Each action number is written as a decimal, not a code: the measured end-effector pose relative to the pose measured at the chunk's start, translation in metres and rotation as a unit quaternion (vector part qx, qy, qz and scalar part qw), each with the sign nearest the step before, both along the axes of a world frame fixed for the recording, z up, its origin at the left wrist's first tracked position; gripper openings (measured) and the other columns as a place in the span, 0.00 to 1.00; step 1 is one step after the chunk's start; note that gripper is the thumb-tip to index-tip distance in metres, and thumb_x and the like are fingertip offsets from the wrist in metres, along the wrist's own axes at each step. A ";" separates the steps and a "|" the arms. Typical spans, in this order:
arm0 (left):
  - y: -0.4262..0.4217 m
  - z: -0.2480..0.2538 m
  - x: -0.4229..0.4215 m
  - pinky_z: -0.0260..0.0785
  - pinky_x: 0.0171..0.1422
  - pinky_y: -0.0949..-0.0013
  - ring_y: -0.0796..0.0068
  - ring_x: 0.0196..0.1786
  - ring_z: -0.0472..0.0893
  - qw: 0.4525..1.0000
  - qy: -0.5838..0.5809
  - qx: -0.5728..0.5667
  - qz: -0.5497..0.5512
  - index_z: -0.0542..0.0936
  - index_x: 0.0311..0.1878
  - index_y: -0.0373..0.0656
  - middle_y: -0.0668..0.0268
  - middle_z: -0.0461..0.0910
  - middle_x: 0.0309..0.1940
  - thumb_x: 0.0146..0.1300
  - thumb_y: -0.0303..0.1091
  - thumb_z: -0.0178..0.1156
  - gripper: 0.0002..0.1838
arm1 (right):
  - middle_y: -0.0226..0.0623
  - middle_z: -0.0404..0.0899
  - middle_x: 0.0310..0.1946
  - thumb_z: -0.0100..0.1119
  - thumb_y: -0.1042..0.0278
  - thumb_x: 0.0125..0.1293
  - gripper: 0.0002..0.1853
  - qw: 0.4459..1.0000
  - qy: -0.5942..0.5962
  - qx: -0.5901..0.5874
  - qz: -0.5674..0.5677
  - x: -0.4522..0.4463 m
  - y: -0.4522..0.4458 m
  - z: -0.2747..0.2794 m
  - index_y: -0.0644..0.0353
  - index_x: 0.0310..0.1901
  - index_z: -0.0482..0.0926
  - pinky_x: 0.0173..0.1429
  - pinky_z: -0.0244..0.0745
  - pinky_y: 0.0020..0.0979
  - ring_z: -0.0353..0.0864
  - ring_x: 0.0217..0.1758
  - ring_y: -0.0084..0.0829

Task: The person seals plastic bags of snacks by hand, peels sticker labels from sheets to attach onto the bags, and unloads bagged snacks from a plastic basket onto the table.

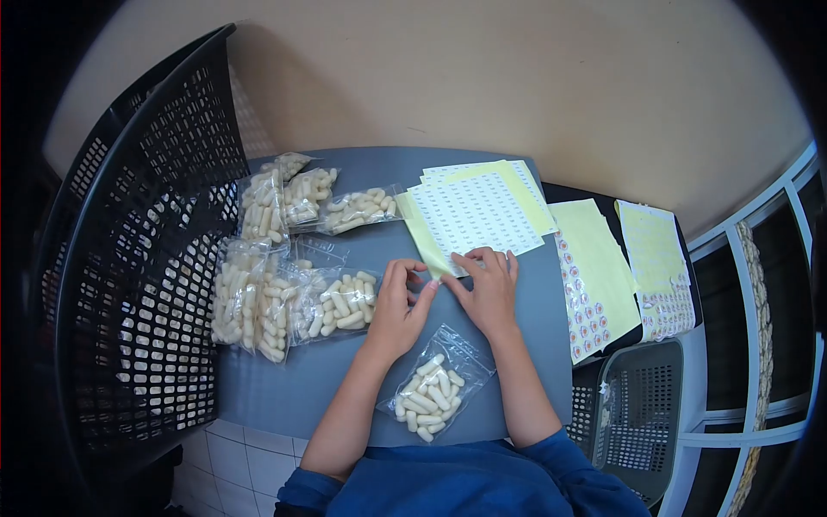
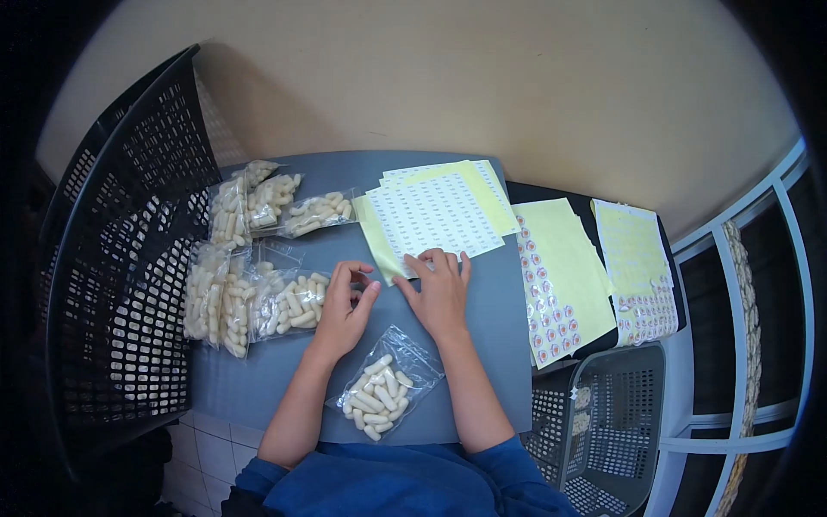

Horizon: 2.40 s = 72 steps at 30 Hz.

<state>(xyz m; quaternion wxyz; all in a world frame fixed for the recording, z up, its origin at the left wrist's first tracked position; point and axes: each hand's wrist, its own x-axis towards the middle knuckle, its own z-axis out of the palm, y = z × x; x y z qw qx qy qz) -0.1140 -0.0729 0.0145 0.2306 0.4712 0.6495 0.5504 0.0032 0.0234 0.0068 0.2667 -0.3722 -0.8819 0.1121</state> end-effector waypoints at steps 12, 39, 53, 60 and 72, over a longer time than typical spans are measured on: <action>0.004 -0.007 -0.011 0.65 0.51 0.68 0.72 0.51 0.69 0.801 -0.590 0.054 -0.087 0.58 0.54 0.40 0.60 0.66 0.50 0.62 0.38 0.47 0.20 | 0.30 0.72 0.22 0.63 0.71 0.35 0.08 0.952 0.162 -0.018 0.259 0.010 -0.015 0.036 0.56 0.22 0.76 0.48 0.64 0.34 0.72 0.33 0.33; -0.003 -0.002 0.017 0.64 0.51 0.73 0.78 0.51 0.69 0.882 -0.440 0.019 -0.169 0.60 0.56 0.40 0.64 0.68 0.49 0.58 0.28 0.50 0.22 | 0.33 0.71 0.30 0.60 0.74 0.47 0.13 0.966 0.249 0.053 0.052 -0.002 -0.029 0.035 0.59 0.38 0.78 0.41 0.61 0.30 0.69 0.35 0.30; -0.003 -0.005 0.017 0.64 0.51 0.74 0.79 0.50 0.69 0.924 -0.340 0.040 -0.170 0.60 0.56 0.39 0.64 0.69 0.48 0.59 0.27 0.49 0.21 | 0.32 0.74 0.28 0.61 0.77 0.46 0.09 0.956 0.291 0.020 0.013 -0.004 -0.031 0.030 0.59 0.33 0.79 0.39 0.64 0.28 0.72 0.33 0.30; -0.004 -0.003 0.016 0.63 0.52 0.73 0.78 0.51 0.68 0.930 -0.316 0.035 -0.185 0.59 0.55 0.37 0.62 0.69 0.48 0.59 0.26 0.47 0.20 | 0.36 0.72 0.28 0.60 0.78 0.47 0.08 0.946 0.320 -0.036 0.032 -0.005 -0.031 0.035 0.63 0.32 0.78 0.37 0.68 0.26 0.73 0.32 0.28; -0.003 -0.002 0.020 0.64 0.51 0.74 0.78 0.50 0.69 0.952 -0.268 0.042 -0.142 0.60 0.55 0.37 0.62 0.69 0.48 0.59 0.25 0.48 0.20 | 0.35 0.71 0.30 0.59 0.80 0.47 0.10 0.902 0.414 -0.096 0.068 0.001 -0.024 0.024 0.63 0.35 0.75 0.39 0.67 0.25 0.72 0.35 0.27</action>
